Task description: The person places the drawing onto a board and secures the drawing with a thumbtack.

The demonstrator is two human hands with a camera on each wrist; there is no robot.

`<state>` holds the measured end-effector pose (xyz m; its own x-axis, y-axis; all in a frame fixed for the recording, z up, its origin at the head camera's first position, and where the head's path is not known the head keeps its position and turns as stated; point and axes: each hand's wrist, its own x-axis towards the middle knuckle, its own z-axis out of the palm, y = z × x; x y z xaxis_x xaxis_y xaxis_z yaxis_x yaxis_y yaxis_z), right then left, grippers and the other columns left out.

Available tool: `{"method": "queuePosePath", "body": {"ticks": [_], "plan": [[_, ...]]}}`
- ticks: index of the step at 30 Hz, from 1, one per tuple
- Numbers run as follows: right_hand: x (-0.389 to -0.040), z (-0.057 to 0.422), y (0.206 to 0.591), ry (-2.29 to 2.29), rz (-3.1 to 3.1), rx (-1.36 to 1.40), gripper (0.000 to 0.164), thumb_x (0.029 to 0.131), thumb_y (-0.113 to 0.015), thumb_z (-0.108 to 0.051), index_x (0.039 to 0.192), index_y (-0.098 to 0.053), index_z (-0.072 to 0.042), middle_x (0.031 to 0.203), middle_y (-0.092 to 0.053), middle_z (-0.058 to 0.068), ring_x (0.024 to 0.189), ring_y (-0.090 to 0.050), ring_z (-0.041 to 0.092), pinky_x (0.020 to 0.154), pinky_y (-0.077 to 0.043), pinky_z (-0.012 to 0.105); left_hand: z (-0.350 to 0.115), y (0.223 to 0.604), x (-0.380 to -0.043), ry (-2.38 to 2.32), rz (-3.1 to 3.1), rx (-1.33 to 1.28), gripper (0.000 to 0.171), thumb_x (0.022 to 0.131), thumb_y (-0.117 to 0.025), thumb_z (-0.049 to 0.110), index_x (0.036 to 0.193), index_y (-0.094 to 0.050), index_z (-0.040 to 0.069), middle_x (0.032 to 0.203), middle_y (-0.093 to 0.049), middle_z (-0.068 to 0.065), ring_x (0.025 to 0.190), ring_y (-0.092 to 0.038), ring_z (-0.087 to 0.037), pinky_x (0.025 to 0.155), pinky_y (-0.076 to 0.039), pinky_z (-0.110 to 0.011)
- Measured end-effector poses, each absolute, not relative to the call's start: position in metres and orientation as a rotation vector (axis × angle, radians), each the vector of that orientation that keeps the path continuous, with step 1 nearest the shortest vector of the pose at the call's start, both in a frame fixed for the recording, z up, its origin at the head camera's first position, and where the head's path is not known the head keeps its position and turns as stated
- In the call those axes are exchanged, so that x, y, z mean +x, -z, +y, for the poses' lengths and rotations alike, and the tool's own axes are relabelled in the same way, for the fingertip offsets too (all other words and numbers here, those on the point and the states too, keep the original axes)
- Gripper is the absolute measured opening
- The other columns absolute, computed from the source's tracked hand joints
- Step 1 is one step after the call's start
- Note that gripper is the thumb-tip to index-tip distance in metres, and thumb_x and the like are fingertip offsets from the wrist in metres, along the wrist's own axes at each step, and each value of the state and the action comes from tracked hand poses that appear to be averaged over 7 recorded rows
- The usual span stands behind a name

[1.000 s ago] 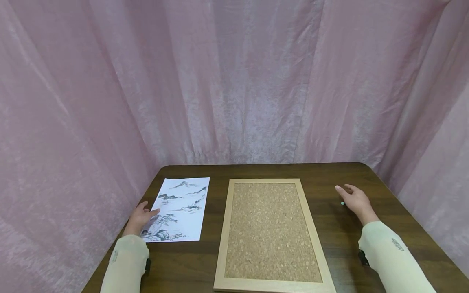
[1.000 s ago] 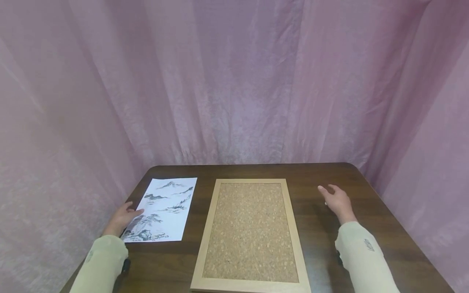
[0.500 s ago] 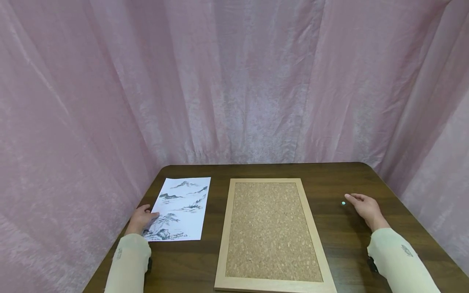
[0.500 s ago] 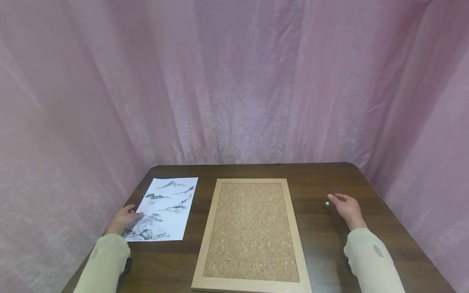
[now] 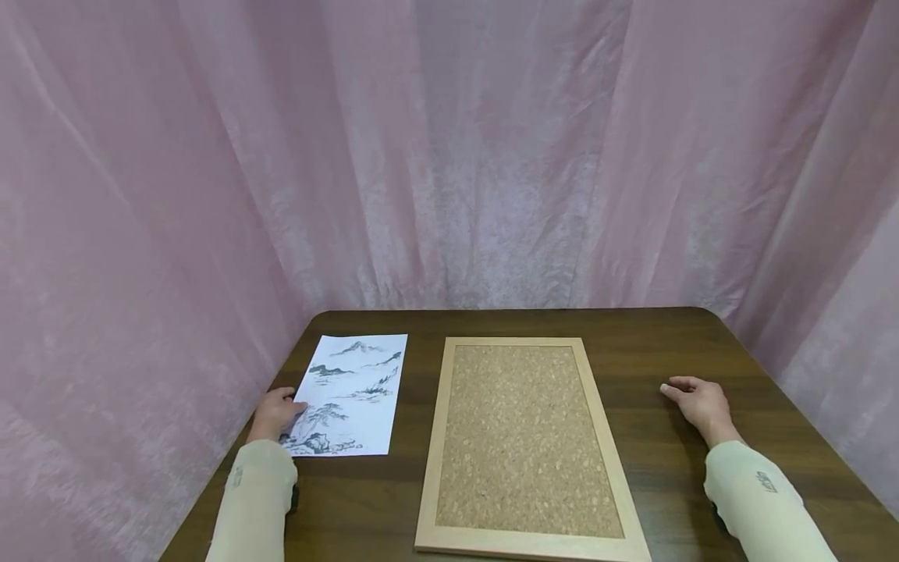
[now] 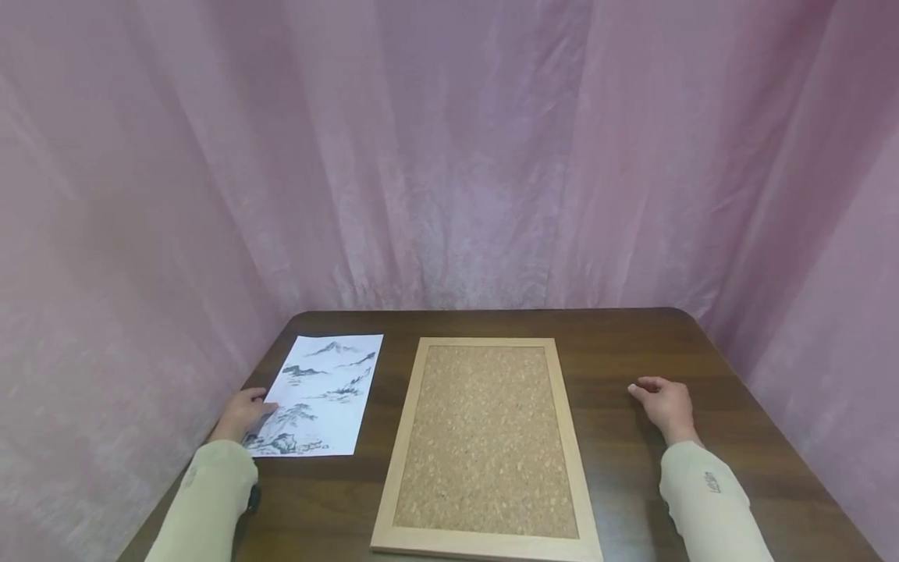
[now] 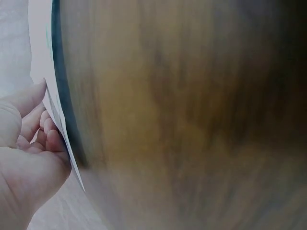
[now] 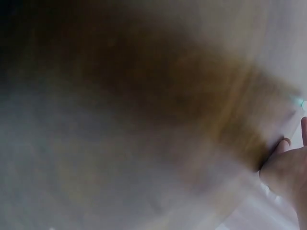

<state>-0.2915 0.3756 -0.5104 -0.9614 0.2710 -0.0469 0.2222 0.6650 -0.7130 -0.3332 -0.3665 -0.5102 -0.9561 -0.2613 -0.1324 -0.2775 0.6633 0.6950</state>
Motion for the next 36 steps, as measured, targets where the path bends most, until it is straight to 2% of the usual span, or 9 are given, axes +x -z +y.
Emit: {"method": "queuePosePath", "body": {"ticks": [5, 11, 20, 28, 36], "plan": [[-0.2937, 0.3751, 0.5113, -1.149, -2.806, -0.433, 0.051, 0.101, -0.058, -0.034, 0.13, -0.058, 0.007, 0.139, -0.043, 0.037, 0.125, -0.038, 0.056, 0.101, -0.031, 0.062, -0.3633, 0.51, -0.333, -1.201, 2.853, -0.477, 0.056, 0.097, -0.059, 0.009, 0.142, -0.038, -0.016, 0.142, -0.038, -0.039, 0.132, -0.038, -0.051, 0.106, -0.035, -0.057], [-0.2948, 0.373, 0.5102, -1.114, -2.787, -0.425, 0.042, 0.099, -0.061, -0.027, 0.123, -0.061, 0.008, 0.134, -0.048, 0.037, 0.122, -0.04, 0.055, 0.1, -0.033, 0.061, -0.359, 0.5097, -0.3315, -1.251, 2.85, -0.538, 0.048, 0.097, -0.059, 0.007, 0.138, -0.044, -0.013, 0.136, -0.045, -0.037, 0.117, -0.048, -0.047, 0.098, -0.041, -0.057], [-0.2964, 0.3712, 0.5111, -0.994, -2.777, -0.379, 0.031, 0.098, -0.062, -0.021, 0.112, -0.068, 0.007, 0.124, -0.056, 0.035, 0.117, -0.045, 0.055, 0.099, -0.033, 0.06, -0.3589, 0.5114, -0.3337, -1.291, 2.868, -0.602, 0.045, 0.093, -0.063, 0.003, 0.132, -0.046, -0.012, 0.121, -0.051, -0.032, 0.101, -0.051, -0.04, 0.088, -0.045, -0.053], [-0.2966, 0.3713, 0.5122, -0.981, -2.758, -0.384, 0.028, 0.097, -0.062, -0.02, 0.105, -0.07, 0.006, 0.117, -0.058, 0.035, 0.112, -0.046, 0.055, 0.096, -0.032, 0.059, -0.3587, 0.5092, -0.3342, -1.272, 2.876, -0.618, 0.039, 0.097, -0.058, 0.005, 0.13, -0.047, -0.011, 0.122, -0.052, -0.032, 0.103, -0.052, -0.042, 0.091, -0.044, -0.055], [-0.2963, 0.3706, 0.5111, -1.03, -2.781, -0.42, 0.03, 0.099, -0.06, -0.022, 0.108, -0.069, 0.005, 0.123, -0.055, 0.034, 0.116, -0.044, 0.055, 0.098, -0.031, 0.061, -0.3637, 0.51, -0.3355, -1.324, 2.866, -0.579, 0.037, 0.1, -0.052, 0.008, 0.131, -0.05, -0.013, 0.126, -0.052, -0.033, 0.113, -0.05, -0.046, 0.094, -0.042, -0.058]]}}
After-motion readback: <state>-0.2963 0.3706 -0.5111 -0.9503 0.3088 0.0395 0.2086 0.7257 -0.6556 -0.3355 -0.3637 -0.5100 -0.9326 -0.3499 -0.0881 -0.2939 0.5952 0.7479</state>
